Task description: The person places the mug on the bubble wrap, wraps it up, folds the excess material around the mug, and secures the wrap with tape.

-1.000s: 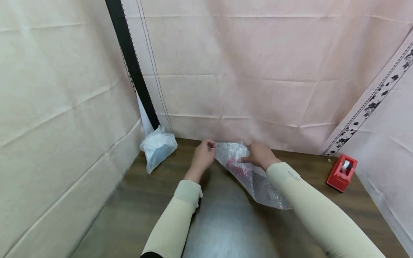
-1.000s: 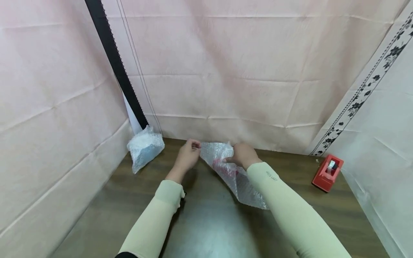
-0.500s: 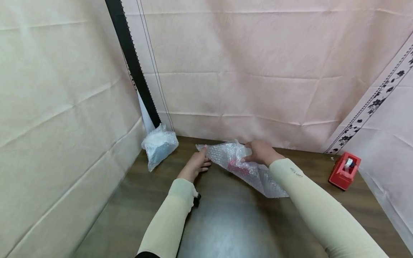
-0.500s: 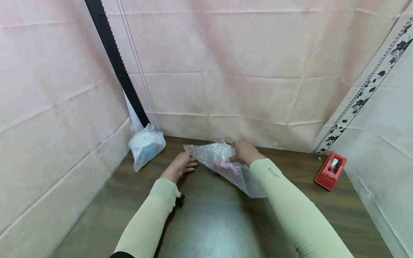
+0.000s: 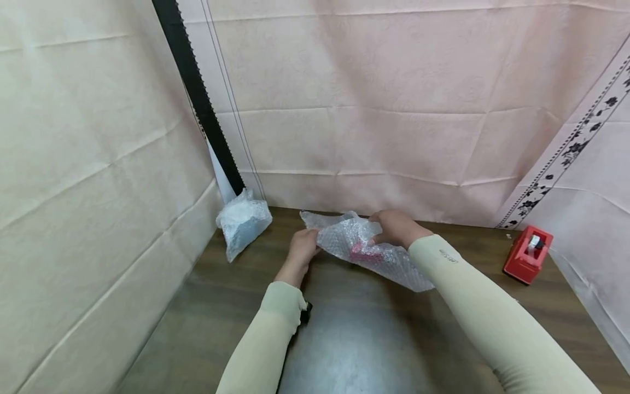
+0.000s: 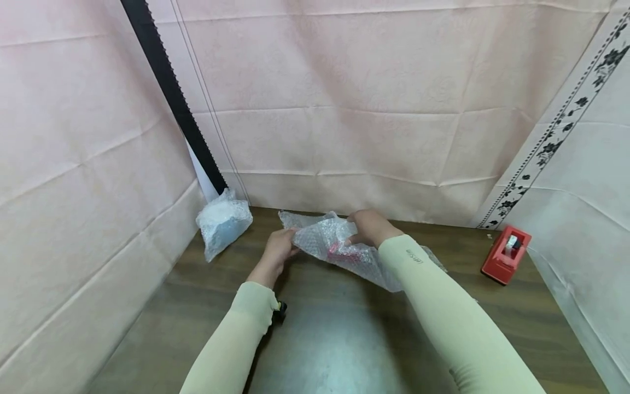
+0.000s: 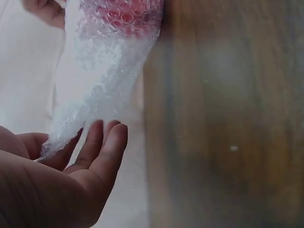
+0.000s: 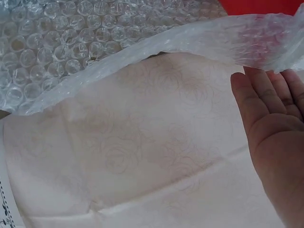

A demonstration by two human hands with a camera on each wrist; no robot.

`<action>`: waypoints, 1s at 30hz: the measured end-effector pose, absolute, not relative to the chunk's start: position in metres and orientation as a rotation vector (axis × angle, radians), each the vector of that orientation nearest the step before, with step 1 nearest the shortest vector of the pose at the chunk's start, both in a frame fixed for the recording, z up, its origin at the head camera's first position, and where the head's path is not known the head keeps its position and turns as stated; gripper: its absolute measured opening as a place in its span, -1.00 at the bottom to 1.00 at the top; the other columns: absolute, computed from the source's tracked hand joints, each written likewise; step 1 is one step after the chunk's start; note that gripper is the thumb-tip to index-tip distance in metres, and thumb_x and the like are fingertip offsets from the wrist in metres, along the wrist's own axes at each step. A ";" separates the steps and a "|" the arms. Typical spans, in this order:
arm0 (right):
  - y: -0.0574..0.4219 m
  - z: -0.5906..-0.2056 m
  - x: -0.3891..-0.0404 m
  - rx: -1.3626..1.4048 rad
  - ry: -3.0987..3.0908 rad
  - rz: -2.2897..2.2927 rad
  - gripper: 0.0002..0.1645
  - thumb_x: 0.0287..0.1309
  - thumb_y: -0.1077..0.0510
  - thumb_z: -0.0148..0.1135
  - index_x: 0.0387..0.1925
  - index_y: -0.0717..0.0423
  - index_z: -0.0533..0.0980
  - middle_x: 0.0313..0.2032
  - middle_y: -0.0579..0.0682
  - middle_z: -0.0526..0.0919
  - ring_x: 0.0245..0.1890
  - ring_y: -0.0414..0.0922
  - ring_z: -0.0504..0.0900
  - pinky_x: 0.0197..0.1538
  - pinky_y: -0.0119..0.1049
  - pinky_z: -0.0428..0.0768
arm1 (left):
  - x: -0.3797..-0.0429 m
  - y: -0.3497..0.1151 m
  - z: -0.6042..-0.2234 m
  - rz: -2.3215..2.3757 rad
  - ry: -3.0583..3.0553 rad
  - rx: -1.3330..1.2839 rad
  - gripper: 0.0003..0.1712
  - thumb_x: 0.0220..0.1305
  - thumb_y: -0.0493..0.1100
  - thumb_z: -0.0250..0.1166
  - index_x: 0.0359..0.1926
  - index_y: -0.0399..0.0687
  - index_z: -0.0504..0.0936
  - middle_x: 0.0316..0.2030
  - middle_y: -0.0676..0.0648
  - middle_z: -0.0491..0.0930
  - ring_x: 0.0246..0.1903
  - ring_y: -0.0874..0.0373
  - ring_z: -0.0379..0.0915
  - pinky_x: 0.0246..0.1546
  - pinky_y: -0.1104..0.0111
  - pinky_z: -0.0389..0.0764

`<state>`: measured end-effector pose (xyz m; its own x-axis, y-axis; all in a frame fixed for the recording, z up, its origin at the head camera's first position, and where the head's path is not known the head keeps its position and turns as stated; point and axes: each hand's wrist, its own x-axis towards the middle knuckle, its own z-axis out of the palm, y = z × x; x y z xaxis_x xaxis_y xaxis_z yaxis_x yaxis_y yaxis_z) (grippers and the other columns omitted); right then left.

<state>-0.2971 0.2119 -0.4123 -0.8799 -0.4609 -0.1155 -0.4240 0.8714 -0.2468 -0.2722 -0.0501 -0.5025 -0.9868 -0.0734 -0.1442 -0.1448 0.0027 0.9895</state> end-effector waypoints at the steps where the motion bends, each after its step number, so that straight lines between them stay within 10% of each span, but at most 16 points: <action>1: 0.212 -0.413 -0.297 -0.682 2.875 -0.322 -0.16 0.37 -0.02 0.65 0.48 0.36 0.59 0.44 0.33 0.70 0.49 0.35 0.63 0.59 0.22 0.57 | -0.270 -0.048 -0.499 2.108 2.286 -0.207 -0.51 0.76 -0.11 0.07 0.36 -0.30 0.75 0.25 -0.22 0.80 0.05 0.09 0.68 0.34 0.02 0.73; 3: 0.213 -0.414 -0.298 -0.679 2.876 -0.321 -0.17 0.37 -0.02 0.65 0.48 0.36 0.59 0.44 0.33 0.70 0.49 0.34 0.63 0.59 0.22 0.57 | -0.267 -0.043 -0.493 1.959 2.491 -0.140 -0.51 0.75 -0.09 0.08 0.38 -0.22 0.77 0.36 -0.20 0.78 0.13 0.05 0.66 0.28 0.10 0.70; 11: 0.209 -0.425 -0.305 -0.702 2.864 -0.403 -0.17 0.32 -0.01 0.69 0.44 0.35 0.62 0.41 0.30 0.73 0.48 0.32 0.65 0.60 0.20 0.57 | -0.263 -0.011 -0.475 1.425 2.969 0.329 -0.50 0.86 0.00 0.03 -0.13 -0.26 0.72 -0.31 -0.35 0.69 -0.25 -0.22 0.67 -0.19 -0.06 0.66; 19: 0.215 -0.436 -0.310 -0.693 2.838 -0.527 -0.12 0.26 -0.04 0.74 0.46 0.30 0.63 0.43 0.28 0.72 0.46 0.31 0.67 0.58 0.22 0.58 | -0.265 0.020 -0.476 1.087 3.056 0.621 -0.49 0.88 0.00 0.02 0.54 -0.08 0.66 0.46 -0.23 0.70 0.38 -0.21 0.73 0.42 -0.05 0.74; 26: 0.228 -0.433 -0.309 -0.622 2.870 -0.616 -0.27 0.19 0.02 0.73 0.30 0.28 0.71 0.15 0.24 0.87 0.02 0.11 0.80 0.26 0.15 0.75 | -0.268 0.033 -0.479 0.902 3.024 0.743 -0.43 0.90 0.04 -0.04 0.65 -0.04 0.53 0.66 -0.18 0.48 0.63 -0.11 0.47 0.65 0.03 0.54; 30: 0.232 -0.434 -0.308 -0.593 2.887 -0.649 -0.09 0.23 0.07 0.69 0.51 0.28 0.51 0.24 0.31 0.80 0.12 0.17 0.79 0.27 0.16 0.75 | -0.268 0.037 -0.480 0.751 3.057 0.797 -0.43 0.90 0.08 -0.05 0.64 0.01 0.56 0.64 -0.10 0.52 0.66 0.00 0.44 0.67 0.10 0.51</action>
<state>-0.3083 0.2315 -0.4339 -0.9153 -0.4013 -0.0340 -0.3481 0.8309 -0.4342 -0.2680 0.0366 -0.4800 -0.8744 0.4364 0.2120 0.4849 0.7732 0.4087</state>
